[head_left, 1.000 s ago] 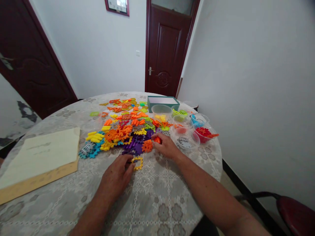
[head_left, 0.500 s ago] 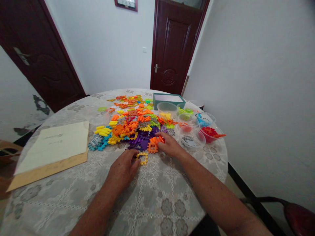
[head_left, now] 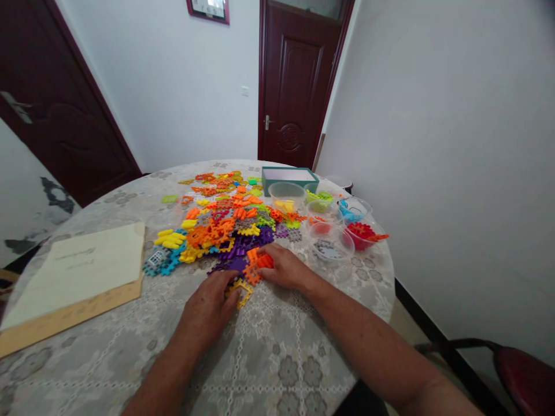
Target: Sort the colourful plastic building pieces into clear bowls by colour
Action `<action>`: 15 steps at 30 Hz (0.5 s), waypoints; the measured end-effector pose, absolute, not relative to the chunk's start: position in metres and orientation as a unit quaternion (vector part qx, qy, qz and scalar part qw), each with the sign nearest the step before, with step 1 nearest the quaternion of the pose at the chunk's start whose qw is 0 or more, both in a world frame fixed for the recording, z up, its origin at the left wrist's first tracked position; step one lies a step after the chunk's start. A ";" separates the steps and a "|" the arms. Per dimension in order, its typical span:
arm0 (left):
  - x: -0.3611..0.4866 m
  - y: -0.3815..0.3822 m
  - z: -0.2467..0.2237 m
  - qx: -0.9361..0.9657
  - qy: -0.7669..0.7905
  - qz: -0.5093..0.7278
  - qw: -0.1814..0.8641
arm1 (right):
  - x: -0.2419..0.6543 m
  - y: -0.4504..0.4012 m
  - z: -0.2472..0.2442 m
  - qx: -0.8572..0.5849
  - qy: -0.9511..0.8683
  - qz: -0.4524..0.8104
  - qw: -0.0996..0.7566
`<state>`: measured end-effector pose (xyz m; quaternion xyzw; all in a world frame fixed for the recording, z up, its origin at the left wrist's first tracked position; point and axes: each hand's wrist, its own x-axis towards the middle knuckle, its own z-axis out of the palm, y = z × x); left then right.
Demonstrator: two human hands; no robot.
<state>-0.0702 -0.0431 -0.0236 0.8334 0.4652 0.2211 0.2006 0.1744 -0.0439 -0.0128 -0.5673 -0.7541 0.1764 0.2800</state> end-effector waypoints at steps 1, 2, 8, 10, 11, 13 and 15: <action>-0.070 -0.043 -0.023 0.836 0.463 0.216 0.199 | 0.173 -0.045 -0.012 -0.569 -0.756 0.178 0.271; -0.070 -0.044 -0.022 0.838 0.462 0.211 0.197 | 0.172 -0.046 -0.011 -0.571 -0.756 0.184 0.262; -0.066 -0.050 -0.012 0.843 0.460 0.195 0.197 | 0.172 -0.052 -0.004 -0.566 -0.755 0.211 0.253; -0.065 -0.052 -0.011 0.846 0.455 0.198 0.197 | 0.176 -0.052 -0.003 -0.561 -0.754 0.228 0.255; -0.065 -0.053 -0.011 0.846 0.454 0.200 0.194 | 0.178 -0.051 -0.004 -0.558 -0.754 0.235 0.254; -0.065 -0.053 -0.012 0.847 0.455 0.205 0.186 | 0.182 -0.048 -0.007 -0.555 -0.757 0.232 0.254; -0.066 -0.053 -0.015 0.848 0.453 0.216 0.170 | 0.185 -0.045 -0.011 -0.556 -0.762 0.197 0.268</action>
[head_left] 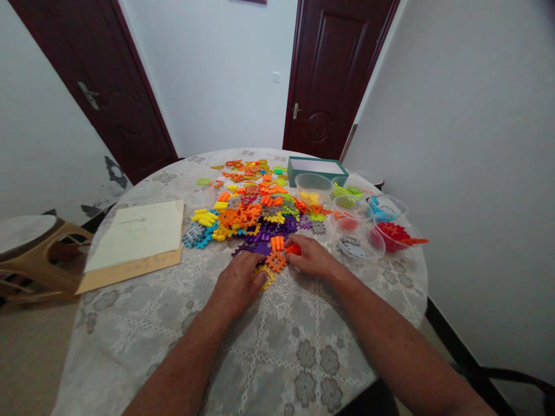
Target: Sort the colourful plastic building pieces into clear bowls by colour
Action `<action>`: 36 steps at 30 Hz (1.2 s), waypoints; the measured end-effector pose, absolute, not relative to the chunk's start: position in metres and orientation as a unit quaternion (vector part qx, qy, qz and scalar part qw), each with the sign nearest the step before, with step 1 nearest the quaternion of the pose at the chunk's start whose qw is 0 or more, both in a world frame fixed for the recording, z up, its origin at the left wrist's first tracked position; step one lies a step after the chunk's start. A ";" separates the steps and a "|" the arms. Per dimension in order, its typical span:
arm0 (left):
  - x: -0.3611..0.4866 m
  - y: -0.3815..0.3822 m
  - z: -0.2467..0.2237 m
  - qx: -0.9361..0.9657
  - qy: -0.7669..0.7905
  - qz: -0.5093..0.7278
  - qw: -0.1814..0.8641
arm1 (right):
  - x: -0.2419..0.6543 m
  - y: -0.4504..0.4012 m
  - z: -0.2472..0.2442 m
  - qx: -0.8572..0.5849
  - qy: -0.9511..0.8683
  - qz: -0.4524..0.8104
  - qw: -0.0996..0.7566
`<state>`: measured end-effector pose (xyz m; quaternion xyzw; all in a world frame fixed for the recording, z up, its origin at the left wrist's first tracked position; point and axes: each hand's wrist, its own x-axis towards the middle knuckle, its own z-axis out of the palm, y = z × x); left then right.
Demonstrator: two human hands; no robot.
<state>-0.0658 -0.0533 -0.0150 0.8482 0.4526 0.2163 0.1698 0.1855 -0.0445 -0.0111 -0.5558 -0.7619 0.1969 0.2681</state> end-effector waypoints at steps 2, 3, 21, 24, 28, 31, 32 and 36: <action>-0.066 -0.052 -0.019 0.853 0.443 0.232 0.150 | 0.186 -0.040 -0.017 -0.557 -0.761 0.151 0.298; -0.065 -0.051 -0.021 0.857 0.437 0.238 0.138 | 0.186 -0.038 -0.020 -0.552 -0.761 0.133 0.315; -0.059 -0.046 -0.036 0.879 0.432 0.203 -0.009 | 0.170 -0.033 -0.027 -0.581 -0.749 0.147 0.283; -0.061 -0.043 -0.037 0.885 0.421 0.199 -0.010 | 0.169 -0.035 -0.024 -0.577 -0.749 0.151 0.290; -0.063 -0.041 -0.038 0.885 0.419 0.201 -0.019 | 0.170 -0.034 -0.022 -0.571 -0.750 0.155 0.294; -0.065 -0.039 -0.041 0.882 0.427 0.197 -0.023 | 0.170 -0.034 -0.020 -0.580 -0.747 0.153 0.286; -0.065 -0.038 -0.042 0.882 0.428 0.195 -0.023 | 0.170 -0.034 -0.020 -0.578 -0.750 0.151 0.286; -0.065 -0.035 -0.042 0.881 0.431 0.196 -0.014 | 0.169 -0.035 -0.020 -0.568 -0.758 0.137 0.288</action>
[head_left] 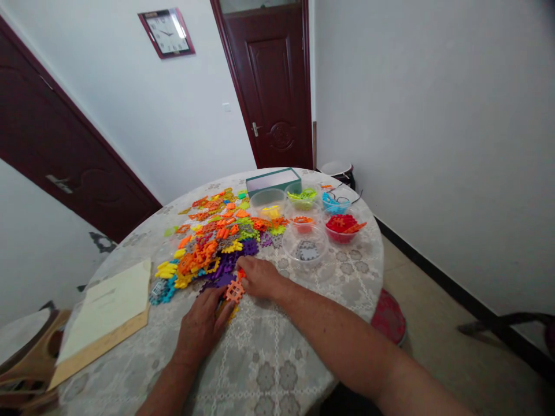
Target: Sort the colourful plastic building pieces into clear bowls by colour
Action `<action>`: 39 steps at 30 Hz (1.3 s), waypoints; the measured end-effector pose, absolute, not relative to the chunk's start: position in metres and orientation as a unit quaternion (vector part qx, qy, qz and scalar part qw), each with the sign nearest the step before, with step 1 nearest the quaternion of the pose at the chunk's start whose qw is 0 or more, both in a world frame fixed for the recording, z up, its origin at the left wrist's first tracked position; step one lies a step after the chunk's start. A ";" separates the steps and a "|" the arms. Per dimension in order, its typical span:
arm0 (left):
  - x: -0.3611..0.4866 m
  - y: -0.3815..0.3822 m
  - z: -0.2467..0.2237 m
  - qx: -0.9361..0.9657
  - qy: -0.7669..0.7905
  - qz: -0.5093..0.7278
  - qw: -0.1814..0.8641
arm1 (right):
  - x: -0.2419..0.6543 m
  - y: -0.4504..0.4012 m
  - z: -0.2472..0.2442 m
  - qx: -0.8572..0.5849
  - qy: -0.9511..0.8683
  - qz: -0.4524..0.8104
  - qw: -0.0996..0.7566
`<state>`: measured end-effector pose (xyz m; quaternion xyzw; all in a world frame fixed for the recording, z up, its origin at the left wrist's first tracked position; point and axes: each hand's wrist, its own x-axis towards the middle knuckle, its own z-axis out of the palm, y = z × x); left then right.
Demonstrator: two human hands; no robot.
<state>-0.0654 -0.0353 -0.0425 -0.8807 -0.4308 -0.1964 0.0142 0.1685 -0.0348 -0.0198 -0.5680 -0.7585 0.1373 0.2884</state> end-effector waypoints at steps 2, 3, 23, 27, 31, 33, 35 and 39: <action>-0.065 -0.035 -0.042 -0.877 -0.436 -0.201 0.010 | 0.167 -0.035 -0.021 -0.570 -0.758 0.132 0.288; -0.066 -0.035 -0.041 -0.876 -0.437 -0.203 0.009 | 0.167 -0.035 -0.022 -0.570 -0.758 0.131 0.289; -0.066 -0.037 -0.040 -0.851 -0.470 -0.234 0.009 | 0.163 -0.024 -0.037 -0.573 -0.733 0.149 0.334; -0.065 -0.041 -0.040 -0.856 -0.464 -0.229 0.003 | 0.162 -0.023 -0.039 -0.584 -0.713 0.170 0.348; -0.062 -0.046 -0.038 -0.852 -0.468 -0.235 -0.004 | 0.161 -0.022 -0.042 -0.580 -0.702 0.188 0.367; -0.061 -0.048 -0.037 -0.852 -0.470 -0.232 -0.007 | 0.160 -0.023 -0.042 -0.575 -0.700 0.197 0.374; -0.061 -0.050 -0.036 -0.851 -0.472 -0.228 -0.007 | 0.161 -0.024 -0.043 -0.572 -0.699 0.203 0.380; -0.060 -0.052 -0.036 -0.851 -0.474 -0.225 -0.001 | 0.165 -0.028 -0.045 -0.549 -0.704 0.208 0.399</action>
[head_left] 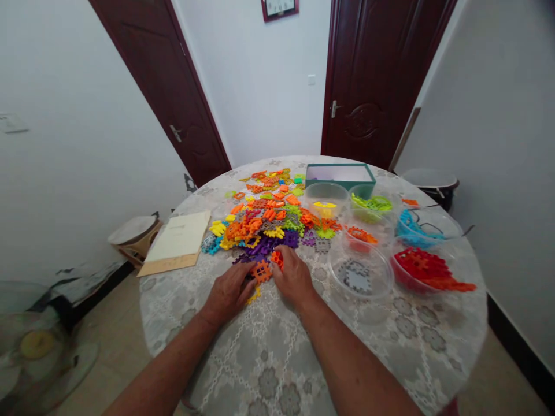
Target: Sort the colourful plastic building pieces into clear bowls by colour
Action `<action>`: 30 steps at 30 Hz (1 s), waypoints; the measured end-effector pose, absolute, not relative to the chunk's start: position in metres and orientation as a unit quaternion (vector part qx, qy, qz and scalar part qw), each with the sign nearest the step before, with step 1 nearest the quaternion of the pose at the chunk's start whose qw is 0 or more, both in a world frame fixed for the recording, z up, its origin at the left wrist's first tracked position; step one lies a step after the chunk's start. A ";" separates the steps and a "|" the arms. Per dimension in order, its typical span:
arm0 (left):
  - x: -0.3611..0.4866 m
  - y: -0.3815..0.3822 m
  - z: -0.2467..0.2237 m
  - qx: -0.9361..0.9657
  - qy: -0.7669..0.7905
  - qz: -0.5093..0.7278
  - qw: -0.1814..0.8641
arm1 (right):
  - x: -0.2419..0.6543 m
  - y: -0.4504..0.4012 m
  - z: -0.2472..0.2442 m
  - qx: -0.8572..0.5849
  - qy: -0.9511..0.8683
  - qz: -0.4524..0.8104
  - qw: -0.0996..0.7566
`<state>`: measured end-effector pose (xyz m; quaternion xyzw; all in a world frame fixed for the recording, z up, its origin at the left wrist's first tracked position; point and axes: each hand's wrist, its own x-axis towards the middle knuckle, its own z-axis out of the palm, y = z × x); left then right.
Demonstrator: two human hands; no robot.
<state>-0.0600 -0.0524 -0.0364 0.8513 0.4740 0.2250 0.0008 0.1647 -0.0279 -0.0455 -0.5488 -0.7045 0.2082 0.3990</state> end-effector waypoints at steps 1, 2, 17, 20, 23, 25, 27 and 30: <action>-0.060 -0.053 -0.037 0.851 0.475 0.226 -0.001 | 0.166 -0.028 -0.047 -0.540 -0.707 0.210 0.406; -0.060 -0.053 -0.038 0.850 0.476 0.227 -0.003 | 0.166 -0.029 -0.048 -0.531 -0.710 0.211 0.412; -0.049 -0.046 -0.021 0.836 0.422 0.344 0.078 | 0.164 -0.034 -0.032 -0.496 -0.727 0.146 0.452; -0.032 -0.031 -0.010 0.820 0.415 0.382 0.093 | 0.167 -0.039 -0.021 -0.497 -0.730 0.108 0.457; -0.013 -0.016 0.001 0.777 0.447 0.427 0.119 | 0.177 -0.048 0.006 -0.504 -0.728 0.077 0.458; -0.005 -0.009 0.004 0.764 0.451 0.441 0.132 | 0.192 -0.052 0.031 -0.520 -0.729 0.069 0.439; -0.004 -0.005 0.001 0.769 0.440 0.442 0.141 | 0.213 -0.053 0.057 -0.544 -0.733 0.068 0.404; -0.011 -0.005 -0.010 0.780 0.424 0.437 0.145 | 0.257 -0.044 0.084 -0.601 -0.703 0.042 0.377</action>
